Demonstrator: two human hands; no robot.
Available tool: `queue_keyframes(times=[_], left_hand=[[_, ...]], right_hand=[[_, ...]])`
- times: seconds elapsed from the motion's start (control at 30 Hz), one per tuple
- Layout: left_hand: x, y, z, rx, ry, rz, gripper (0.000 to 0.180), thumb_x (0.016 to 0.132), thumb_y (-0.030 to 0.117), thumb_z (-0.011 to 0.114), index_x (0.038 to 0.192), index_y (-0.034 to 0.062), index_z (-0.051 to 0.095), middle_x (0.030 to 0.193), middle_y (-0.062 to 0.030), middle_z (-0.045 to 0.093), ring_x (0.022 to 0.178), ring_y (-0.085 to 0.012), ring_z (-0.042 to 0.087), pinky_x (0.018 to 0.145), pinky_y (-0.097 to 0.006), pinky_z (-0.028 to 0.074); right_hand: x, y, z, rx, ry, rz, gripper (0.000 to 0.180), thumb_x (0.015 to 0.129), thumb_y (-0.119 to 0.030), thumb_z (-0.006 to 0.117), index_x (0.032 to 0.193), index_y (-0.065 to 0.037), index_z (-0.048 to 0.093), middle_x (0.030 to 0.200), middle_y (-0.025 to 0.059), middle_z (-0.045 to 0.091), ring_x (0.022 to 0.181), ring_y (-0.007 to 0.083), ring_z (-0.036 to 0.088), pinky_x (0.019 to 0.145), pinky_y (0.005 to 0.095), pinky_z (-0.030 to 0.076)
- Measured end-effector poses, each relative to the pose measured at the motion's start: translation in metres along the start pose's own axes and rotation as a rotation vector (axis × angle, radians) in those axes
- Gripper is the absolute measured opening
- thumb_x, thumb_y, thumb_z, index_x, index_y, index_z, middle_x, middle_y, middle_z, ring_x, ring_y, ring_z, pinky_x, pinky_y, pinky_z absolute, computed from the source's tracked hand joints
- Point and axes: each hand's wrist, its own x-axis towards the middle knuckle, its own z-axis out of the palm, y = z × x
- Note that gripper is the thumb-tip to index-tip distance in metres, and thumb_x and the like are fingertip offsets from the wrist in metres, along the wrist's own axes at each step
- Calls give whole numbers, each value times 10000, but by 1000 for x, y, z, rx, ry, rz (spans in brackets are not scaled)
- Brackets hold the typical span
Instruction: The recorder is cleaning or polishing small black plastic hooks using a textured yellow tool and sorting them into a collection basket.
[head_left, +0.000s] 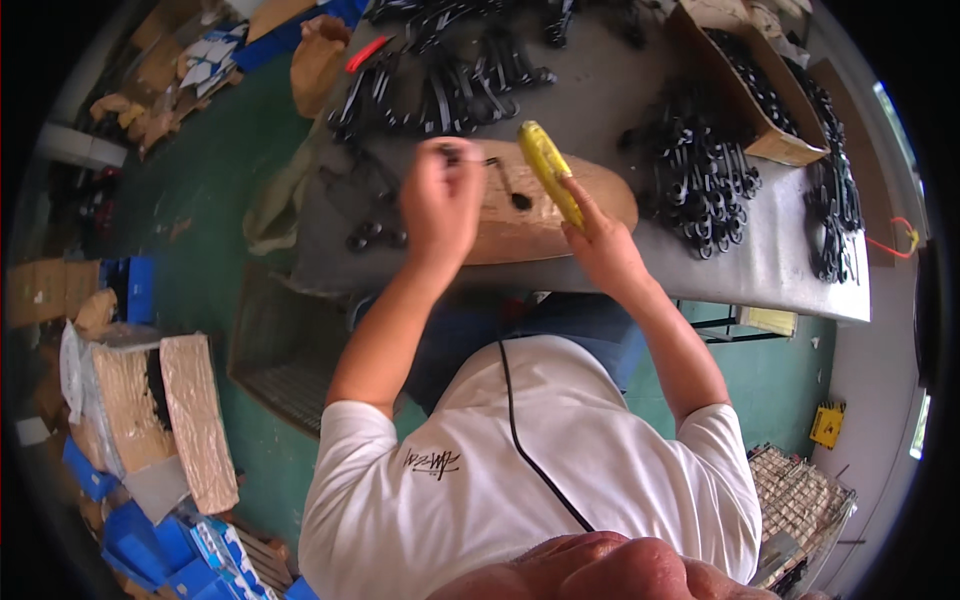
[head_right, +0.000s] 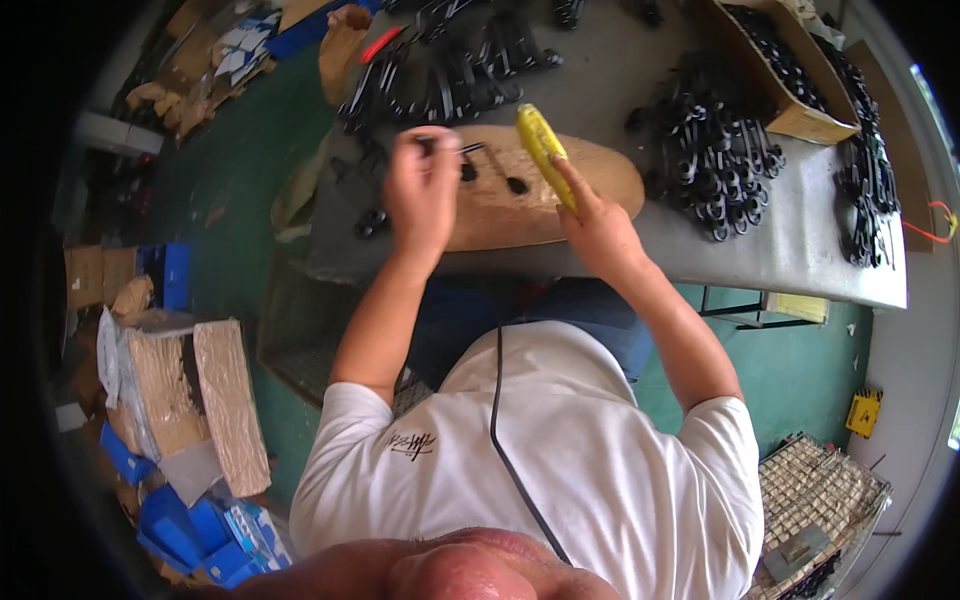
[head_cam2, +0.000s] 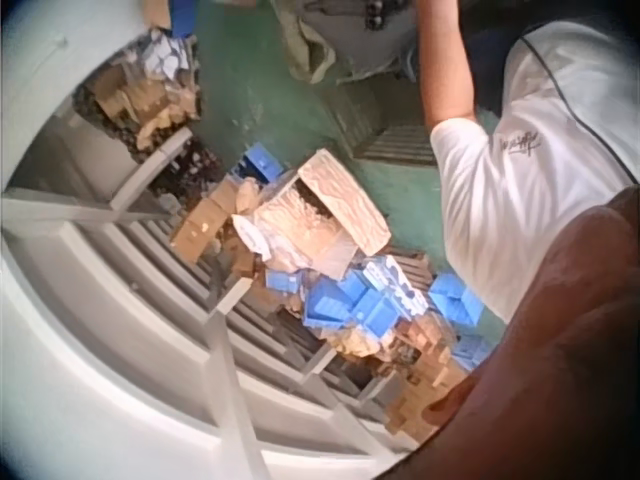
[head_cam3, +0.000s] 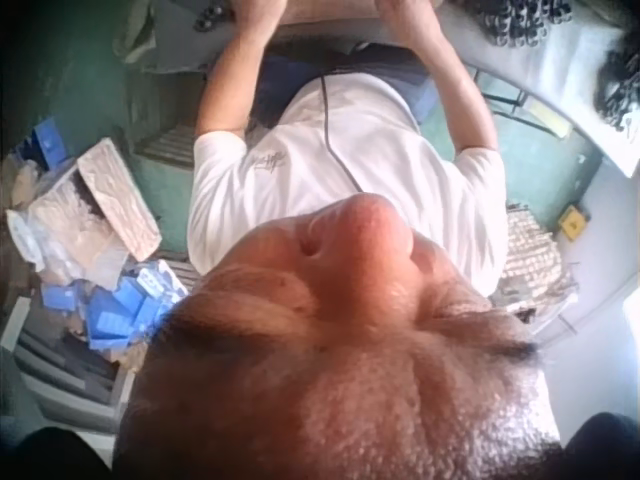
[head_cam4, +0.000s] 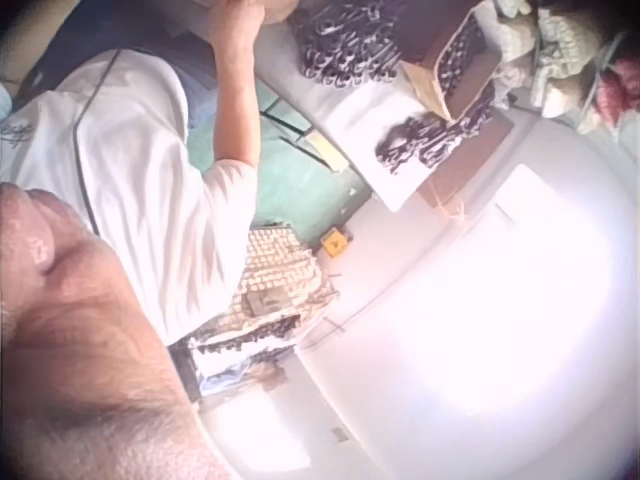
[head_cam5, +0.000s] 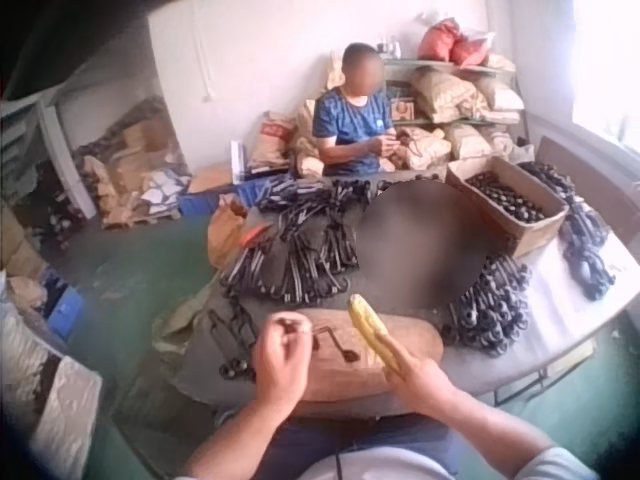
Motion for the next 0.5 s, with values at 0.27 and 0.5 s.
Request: queue_keyframes(times=[0.27,0.5], left_hand=[[64,-93,-89,236,70,-251,430,1008,340,584,1253,-14,588,957,-115,691,765,-198,656,725,-326,513],[31,-94,-67,770,61,212,460,921,311,673,1300,55,617,1364,-218,538,1250,-403,514,1057,-485,422]], right_hand=[[68,49,-58,-518,583,-311,259,864,-243,718,1102,-142,711,936,97,636,866,293,638,740,408,525],[146,131,-140,-872,648,199,426,887,-397,659,1200,-110,680,1156,117,643,1104,325,604,916,467,488]])
